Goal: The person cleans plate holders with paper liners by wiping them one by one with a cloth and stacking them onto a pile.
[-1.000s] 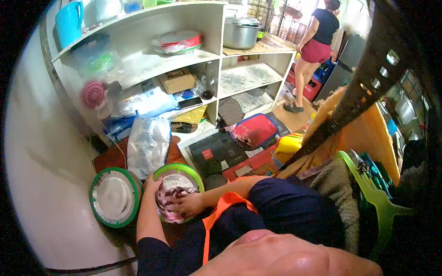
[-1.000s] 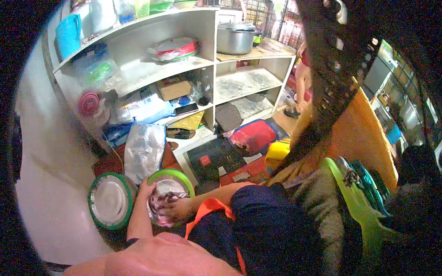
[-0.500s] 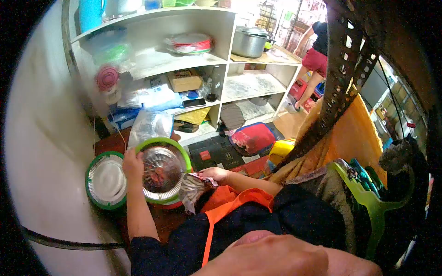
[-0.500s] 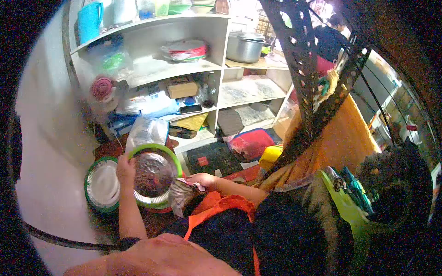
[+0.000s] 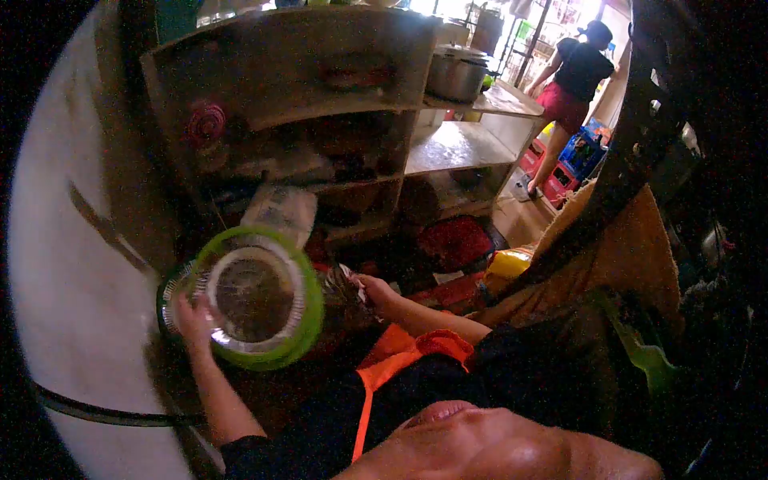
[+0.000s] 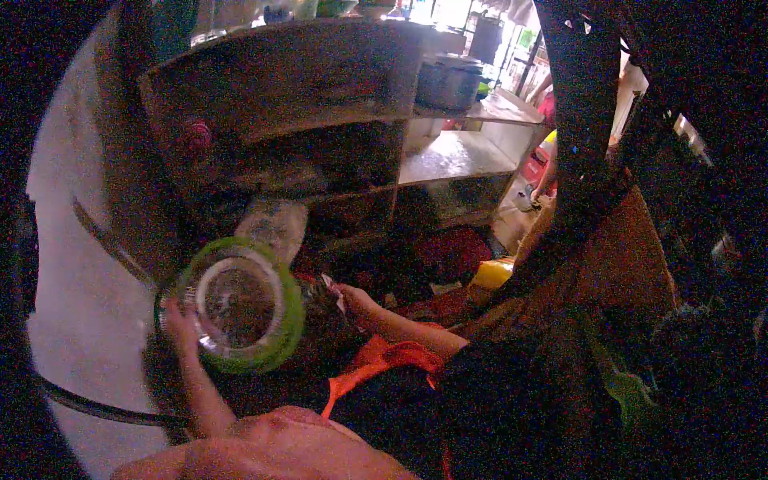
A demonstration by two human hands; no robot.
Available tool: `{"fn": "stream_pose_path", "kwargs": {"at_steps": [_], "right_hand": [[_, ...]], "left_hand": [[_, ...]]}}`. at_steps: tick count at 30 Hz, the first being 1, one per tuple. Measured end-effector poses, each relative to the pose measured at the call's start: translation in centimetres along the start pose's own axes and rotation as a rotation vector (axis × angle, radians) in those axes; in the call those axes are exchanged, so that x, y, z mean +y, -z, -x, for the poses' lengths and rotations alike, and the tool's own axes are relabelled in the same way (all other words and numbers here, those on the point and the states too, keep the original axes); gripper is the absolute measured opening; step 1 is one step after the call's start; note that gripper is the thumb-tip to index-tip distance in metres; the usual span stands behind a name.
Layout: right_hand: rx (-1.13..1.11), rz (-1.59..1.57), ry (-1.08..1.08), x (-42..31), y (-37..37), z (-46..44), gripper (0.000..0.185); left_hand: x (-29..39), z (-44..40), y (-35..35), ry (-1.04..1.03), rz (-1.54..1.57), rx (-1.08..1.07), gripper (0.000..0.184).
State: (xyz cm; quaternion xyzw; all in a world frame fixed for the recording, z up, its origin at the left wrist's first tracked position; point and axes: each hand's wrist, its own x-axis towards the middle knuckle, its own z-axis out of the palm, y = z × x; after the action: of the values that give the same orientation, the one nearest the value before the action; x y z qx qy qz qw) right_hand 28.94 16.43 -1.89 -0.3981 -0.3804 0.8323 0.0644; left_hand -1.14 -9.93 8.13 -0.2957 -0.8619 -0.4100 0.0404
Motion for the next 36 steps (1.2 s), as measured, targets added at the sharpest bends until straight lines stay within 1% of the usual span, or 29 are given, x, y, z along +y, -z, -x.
{"fn": "stream_pose_path", "kwargs": {"at_steps": [2, 3, 5, 6, 7, 8, 10, 12, 13, 14, 16, 17, 18, 19, 21, 22, 23, 24, 25, 26, 27, 28, 30, 31, 32, 33, 34, 35, 36], "right_hand": [[-0.085, -0.239, 0.086, -2.0, -3.5, 3.6, 0.041], [-0.089, -0.241, 0.084, -2.6, -4.8, 5.1, 0.041], [-0.088, -0.437, 0.16, -3.3, -5.9, 7.3, 0.045], [-0.086, -0.44, 0.161, -3.4, -4.9, 7.8, 0.045], [-0.153, -0.26, 0.191, -3.6, -3.2, 8.4, 0.042], [-0.224, -0.2, 0.224, -3.5, -2.3, 8.3, 0.04], [-0.361, -0.087, 0.302, -3.5, -0.4, 7.9, 0.035], [-0.061, 0.176, 0.35, -3.2, 0.5, 7.2, 0.031], [-0.038, 0.163, 0.364, -1.5, 3.2, 2.7, 0.024], [-0.027, 0.155, 0.371, -1.4, 3.2, 2.6, 0.024], [0.087, 0.186, 0.462, -1.4, 2.5, 3.1, 0.023], [0.178, 0.174, 0.379, -2.0, 1.4, 4.3, 0.024], [0.181, 0.163, 0.382, -1.8, 1.3, 3.9, 0.024], [0.218, 0.237, 0.353, -1.6, 1.4, 3.3, 0.025], [0.254, 0.308, 0.317, -1.2, 1.9, 2.4, 0.025], [0.239, 0.352, 0.326, -1.0, 2.4, 2.0, 0.025], [0.226, 0.398, 0.335, -1.1, 2.7, 1.9, 0.025], [0.227, 0.397, 0.335, -1.2, 3.0, 1.8, 0.025], [0.157, 0.406, 0.373, -1.2, 3.3, 1.8, 0.028], [0.089, 0.416, 0.41, -1.5, 3.6, 2.0, 0.03], [0.063, 0.481, 0.378, -2.7, 3.3, 3.5, 0.031], [0.064, 0.486, 0.371, -3.4, 3.4, 4.2, 0.031], [-0.087, 0.395, 0.39, -4.6, 3.0, 5.6, 0.031], [-0.102, 0.485, 0.403, -5.5, 2.5, 6.6, 0.03], [-0.107, 0.491, 0.39, -5.5, 2.6, 6.0, 0.03], [0.001, 0.592, 0.436, -5.4, 2.7, 5.0, 0.031], [0.111, 0.693, 0.485, -5.3, 2.8, 4.3, 0.033], [0.288, 0.959, 0.437, -7.2, 1.0, 6.7, 0.038], [0.289, 0.966, 0.434, -7.4, 1.2, 6.5, 0.038]], "left_hand": [[2.4, 2.2, -3.9, -0.088, -0.041, -0.064, 0.048], [3.3, 3.2, -6.0, -0.089, -0.066, -0.079, 0.048], [5.9, 4.7, -6.9, -0.002, 0.018, -0.151, 0.048], [6.6, 5.0, -6.9, 0.049, 0.08, -0.198, 0.047], [6.1, 4.9, -7.1, 0.041, 0.083, -0.203, 0.047], [4.9, 4.7, -7.3, 0.022, 0.117, -0.172, 0.047], [-1.2, 2.7, -8.1, 0.047, 0.316, -0.138, 0.046], [1.9, 2.5, -4.0, 0.234, 0.724, -0.062, 0.041], [-4.2, 0.4, -4.6, 0.17, 0.585, 0.072, 0.044], [-10.1, -1.6, -5.0, 0.126, 0.432, 0.21, 0.049], [-10.7, -1.0, -2.7, -0.023, 0.125, 0.418, 0.043], [-10.9, -0.7, -1.4, -0.071, -0.038, 0.536, 0.042], [-10.8, -0.7, -0.9, -0.121, -0.23, 0.557, 0.041], [-10.5, -0.8, -0.4, -0.167, -0.422, 0.592, 0.04], [-3.5, 1.1, 2.1, 0.462, -0.761, -0.314, 0.039], [-3.2, 1.8, 1.8, 0.462, -0.767, -0.316, 0.039], [-3.2, 2.4, 1.4, 0.463, -0.821, -0.203, 0.038], [-3.1, 2.6, 1.2, 0.462, -0.848, -0.148, 0.037], [-3.0, 2.8, 1.0, 0.461, -0.872, -0.092, 0.037], [-2.7, 2.6, 1.0, 0.214, -0.678, 0.001, 0.041], [-2.4, 2.4, 0.8, -0.028, -0.476, 0.092, 0.045], [-3.3, 1.8, -2.3, -0.102, -0.03, 0.036, 0.05], [2.5, 3.9, -5.5, -0.065, 0.254, -0.2, 0.056], [5.4, 5.0, -7.1, -0.023, 0.387, -0.312, 0.059], [5.9, 5.6, -8.5, 0.071, 0.449, -0.464, 0.056], [6.4, 6.2, -9.9, 0.174, 0.492, -0.61, 0.052], [2.2, 6.1, -13.9, 0.208, 0.679, -0.699, 0.049], [1.7, 6.7, -14.5, 0.214, 0.684, -0.697, 0.049], [1.5, 7.2, -15.0, 0.344, 0.825, -0.713, 0.048]]}}
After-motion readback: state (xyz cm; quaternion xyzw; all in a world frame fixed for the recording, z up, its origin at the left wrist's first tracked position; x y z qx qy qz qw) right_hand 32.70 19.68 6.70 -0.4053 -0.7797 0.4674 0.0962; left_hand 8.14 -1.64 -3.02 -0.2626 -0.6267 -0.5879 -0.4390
